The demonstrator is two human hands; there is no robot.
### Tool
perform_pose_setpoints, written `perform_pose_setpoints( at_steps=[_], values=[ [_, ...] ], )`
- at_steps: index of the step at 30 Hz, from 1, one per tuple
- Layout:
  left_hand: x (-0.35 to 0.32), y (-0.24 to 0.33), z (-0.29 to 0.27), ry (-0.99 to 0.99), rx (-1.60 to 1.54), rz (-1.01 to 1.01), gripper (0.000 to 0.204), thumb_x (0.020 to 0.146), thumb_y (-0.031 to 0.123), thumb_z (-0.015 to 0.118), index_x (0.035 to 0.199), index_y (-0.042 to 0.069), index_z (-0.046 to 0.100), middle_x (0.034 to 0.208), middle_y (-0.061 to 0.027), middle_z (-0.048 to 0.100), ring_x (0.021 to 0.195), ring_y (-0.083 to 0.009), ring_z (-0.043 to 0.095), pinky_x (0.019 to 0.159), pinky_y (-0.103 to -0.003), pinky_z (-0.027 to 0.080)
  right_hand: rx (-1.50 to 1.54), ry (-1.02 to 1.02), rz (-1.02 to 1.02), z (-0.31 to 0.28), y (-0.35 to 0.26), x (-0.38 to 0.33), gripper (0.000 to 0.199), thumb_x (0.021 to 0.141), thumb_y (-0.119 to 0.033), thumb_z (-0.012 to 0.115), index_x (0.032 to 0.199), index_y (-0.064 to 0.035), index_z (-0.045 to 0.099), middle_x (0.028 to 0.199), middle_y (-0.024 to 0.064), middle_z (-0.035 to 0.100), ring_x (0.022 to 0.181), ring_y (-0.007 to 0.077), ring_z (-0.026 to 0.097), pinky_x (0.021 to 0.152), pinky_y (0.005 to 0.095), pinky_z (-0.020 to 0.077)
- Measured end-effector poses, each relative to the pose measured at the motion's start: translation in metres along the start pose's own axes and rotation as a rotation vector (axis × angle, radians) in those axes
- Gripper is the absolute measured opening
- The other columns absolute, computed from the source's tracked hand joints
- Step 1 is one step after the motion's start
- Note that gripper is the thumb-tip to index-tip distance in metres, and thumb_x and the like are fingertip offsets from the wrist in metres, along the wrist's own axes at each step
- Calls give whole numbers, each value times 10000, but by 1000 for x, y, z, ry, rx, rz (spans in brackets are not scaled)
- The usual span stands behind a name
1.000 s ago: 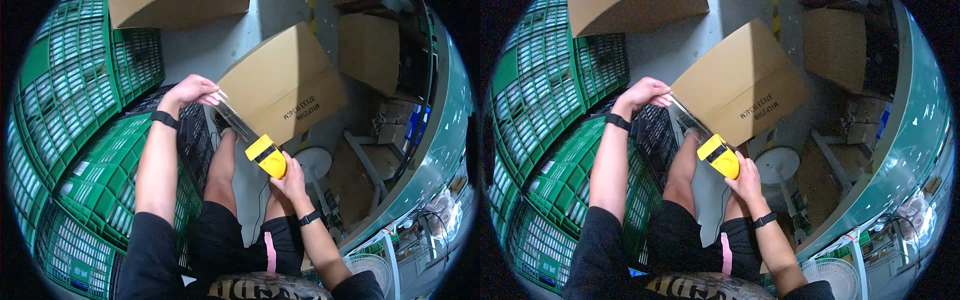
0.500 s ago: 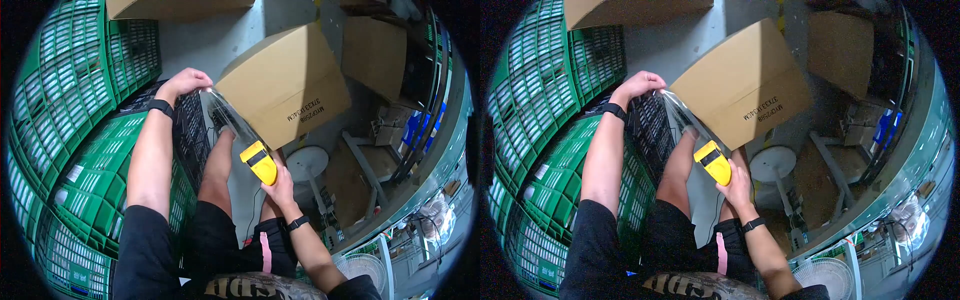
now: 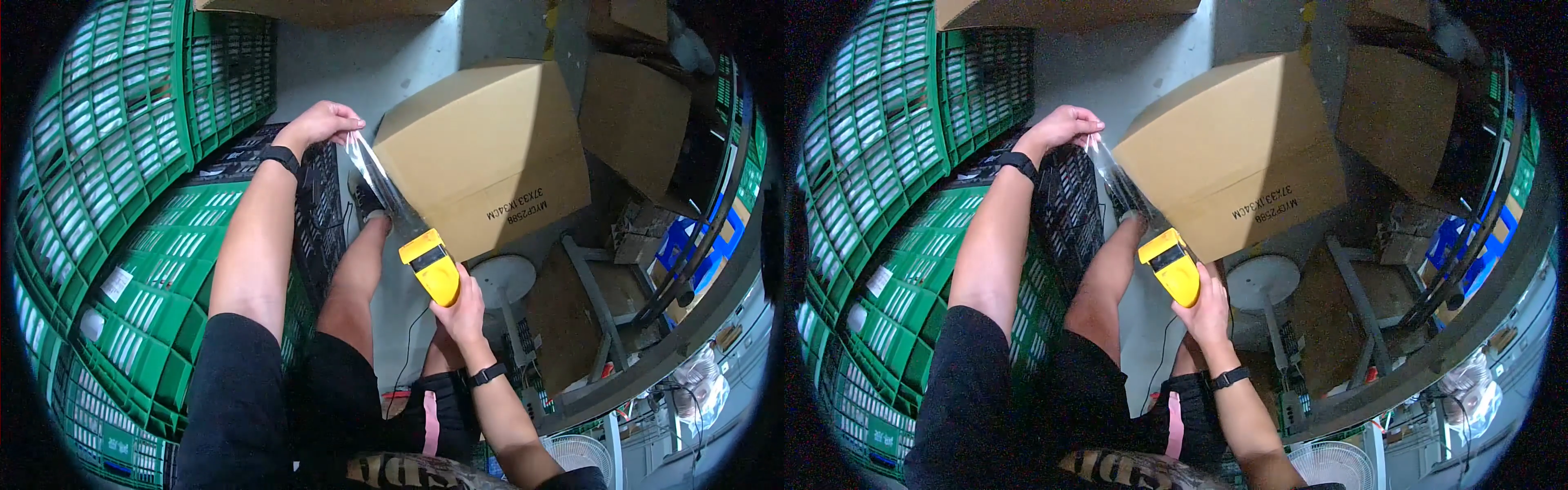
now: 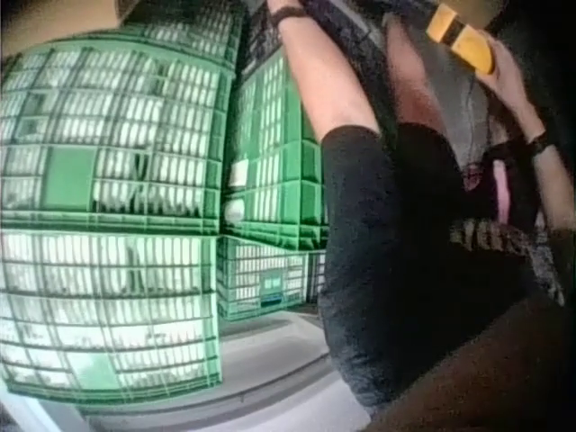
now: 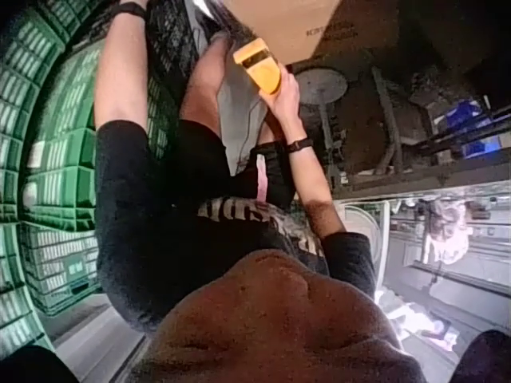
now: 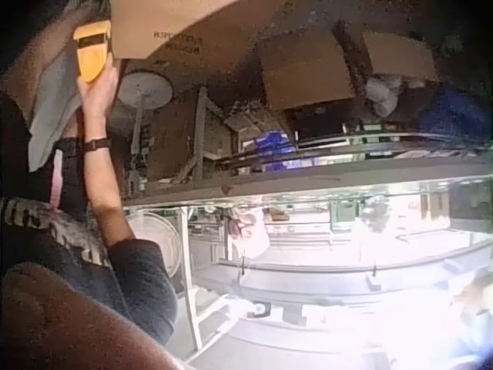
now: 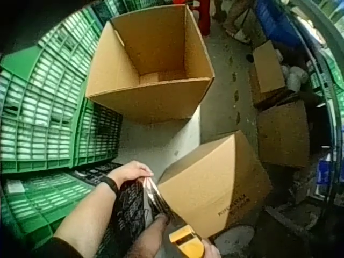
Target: The person folds the flaps of a cardboard box, seals it with a tape dispenser, and sets it aside. They then pick up a flat cardboard sheet, unfold it into a box shape, and fold the bottom flaps before sealing them with the tape dispenser.
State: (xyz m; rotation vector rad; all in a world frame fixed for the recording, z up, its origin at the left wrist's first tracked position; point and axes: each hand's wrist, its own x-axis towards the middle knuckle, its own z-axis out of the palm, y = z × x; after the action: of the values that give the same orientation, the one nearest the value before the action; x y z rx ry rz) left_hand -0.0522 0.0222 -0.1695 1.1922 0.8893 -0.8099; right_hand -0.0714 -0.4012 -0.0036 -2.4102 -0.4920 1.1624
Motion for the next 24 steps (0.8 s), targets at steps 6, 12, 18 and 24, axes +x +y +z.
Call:
perform_pose_setpoints(
  at_steps=[6, 12, 18, 24],
  values=[
    [24, -25, 1, -29, -53, 74, 170, 919, 227, 681, 889, 60, 693, 793, -12, 701, 680, -67, 619, 621, -206, 477, -11, -60, 70, 4, -4, 9, 847, 624, -118, 812, 1372, -78, 417, 1122, 178, 580, 1060, 387, 568, 916, 439, 487],
    [23, -30, 6, -45, -94, 79, 186, 910, 233, 695, 930, 49, 707, 800, -8, 694, 705, -76, 627, 655, -225, 514, -4, -48, 45, 7, -5, 11, 860, 620, -112, 813, 1376, -68, 407, 1128, 183, 575, 1057, 391, 568, 916, 439, 488],
    [11, -17, -12, -51, -120, 155, 161, 922, 199, 674, 928, 40, 700, 820, -28, 710, 714, -74, 627, 638, -215, 472, 20, -52, 38, -2, -14, 1, 871, 617, -116, 819, 1380, -64, 402, 1146, 189, 570, 1065, 390, 570, 919, 440, 490],
    [9, -14, -16, -73, -86, 139, 172, 916, 197, 680, 944, 29, 703, 824, -30, 709, 724, -79, 630, 663, -220, 494, 1, -90, 56, 1, -25, -3, 889, 629, -135, 837, 1390, -27, 390, 1170, 219, 554, 1108, 413, 539, 958, 462, 459]
  ],
)
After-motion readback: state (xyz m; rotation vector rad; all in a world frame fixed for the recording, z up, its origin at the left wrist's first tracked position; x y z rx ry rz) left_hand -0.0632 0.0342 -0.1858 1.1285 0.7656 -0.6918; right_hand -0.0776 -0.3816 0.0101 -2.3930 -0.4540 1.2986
